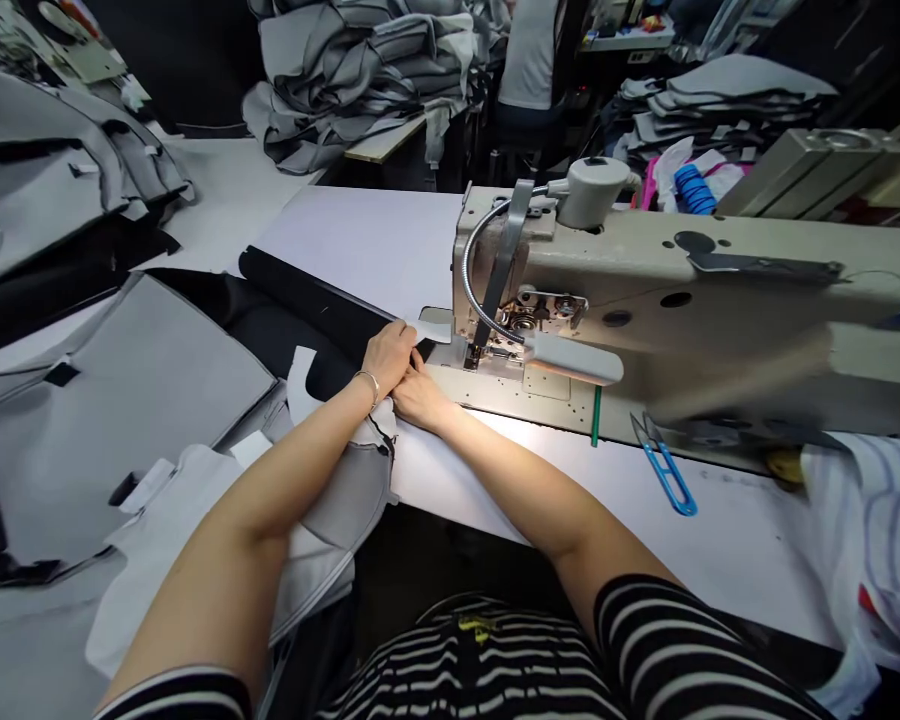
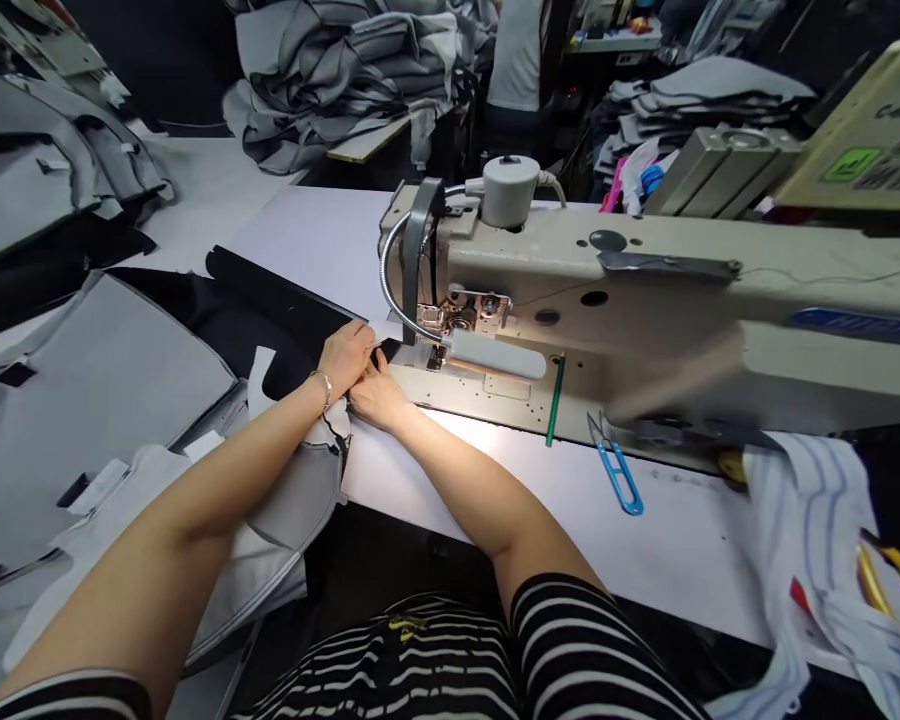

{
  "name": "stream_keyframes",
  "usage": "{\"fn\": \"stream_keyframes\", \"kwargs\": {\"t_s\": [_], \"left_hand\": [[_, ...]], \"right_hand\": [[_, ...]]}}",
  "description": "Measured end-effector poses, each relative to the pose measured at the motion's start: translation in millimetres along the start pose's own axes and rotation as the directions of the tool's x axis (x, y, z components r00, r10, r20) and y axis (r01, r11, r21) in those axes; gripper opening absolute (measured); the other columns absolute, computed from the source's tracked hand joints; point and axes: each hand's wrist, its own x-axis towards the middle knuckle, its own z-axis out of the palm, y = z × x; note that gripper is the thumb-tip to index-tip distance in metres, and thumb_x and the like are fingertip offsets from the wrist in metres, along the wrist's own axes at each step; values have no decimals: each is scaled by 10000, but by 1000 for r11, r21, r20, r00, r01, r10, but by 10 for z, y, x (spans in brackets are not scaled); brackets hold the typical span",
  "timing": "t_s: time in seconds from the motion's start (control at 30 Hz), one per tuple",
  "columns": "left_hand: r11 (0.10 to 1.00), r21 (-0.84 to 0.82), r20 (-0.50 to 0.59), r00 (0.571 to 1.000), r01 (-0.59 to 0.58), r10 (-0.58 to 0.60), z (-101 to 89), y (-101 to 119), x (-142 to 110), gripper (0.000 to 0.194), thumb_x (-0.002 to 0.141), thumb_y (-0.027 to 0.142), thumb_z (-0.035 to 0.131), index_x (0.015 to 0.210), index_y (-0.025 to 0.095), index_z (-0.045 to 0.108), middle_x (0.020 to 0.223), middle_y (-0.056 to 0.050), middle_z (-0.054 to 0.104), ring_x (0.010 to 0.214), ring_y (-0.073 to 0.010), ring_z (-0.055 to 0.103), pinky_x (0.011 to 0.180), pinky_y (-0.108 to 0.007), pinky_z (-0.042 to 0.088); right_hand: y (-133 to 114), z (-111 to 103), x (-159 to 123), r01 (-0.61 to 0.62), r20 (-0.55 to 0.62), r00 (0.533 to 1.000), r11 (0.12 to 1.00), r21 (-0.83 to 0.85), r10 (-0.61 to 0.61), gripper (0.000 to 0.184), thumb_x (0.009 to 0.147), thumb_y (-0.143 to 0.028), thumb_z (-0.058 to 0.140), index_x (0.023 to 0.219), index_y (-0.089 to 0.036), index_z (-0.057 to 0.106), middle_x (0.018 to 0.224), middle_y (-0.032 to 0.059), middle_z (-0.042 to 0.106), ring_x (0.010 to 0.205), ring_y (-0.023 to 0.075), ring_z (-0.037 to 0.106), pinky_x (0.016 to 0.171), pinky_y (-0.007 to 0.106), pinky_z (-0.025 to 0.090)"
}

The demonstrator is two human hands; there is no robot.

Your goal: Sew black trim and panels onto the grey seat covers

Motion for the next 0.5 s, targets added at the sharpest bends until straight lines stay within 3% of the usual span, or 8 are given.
{"fn": "stream_keyframes", "kwargs": {"t_s": [0.13, 0.33, 0.5], "left_hand": [[989, -93, 14, 993, -117, 119, 188, -143, 24, 183, 834, 130, 474, 750, 131, 637, 895, -110, 608, 901, -217, 540, 808, -312, 452], [956, -129, -165, 956, -264, 242, 338, -276, 84, 193, 829, 150, 485, 733, 179, 649, 888, -60, 623, 875, -205, 499, 764, -319, 475], [922, -189, -62, 941, -339, 333, 373, -344, 216, 196, 850, 163, 458, 756, 182, 629, 894, -67, 614, 874, -185, 511, 776, -308, 483]], "right_hand": [[40, 50, 19, 41, 5, 999, 999, -33, -41, 329, 864, -160, 406, 1047, -70, 666, 1004, 181, 664, 1064, 304, 518, 1051, 576, 152], [59, 41, 36, 80, 7, 997, 997, -23, -80, 281, 858, -172, 447, 990, -71, 674, 966, 173, 673, 1015, 293, 544, 1046, 530, 178], [49, -25, 27, 77, 20, 997, 997, -2, -77, 296, 870, -149, 416, 1024, -54, 650, 985, 170, 669, 1019, 270, 552, 1044, 470, 222]]}}
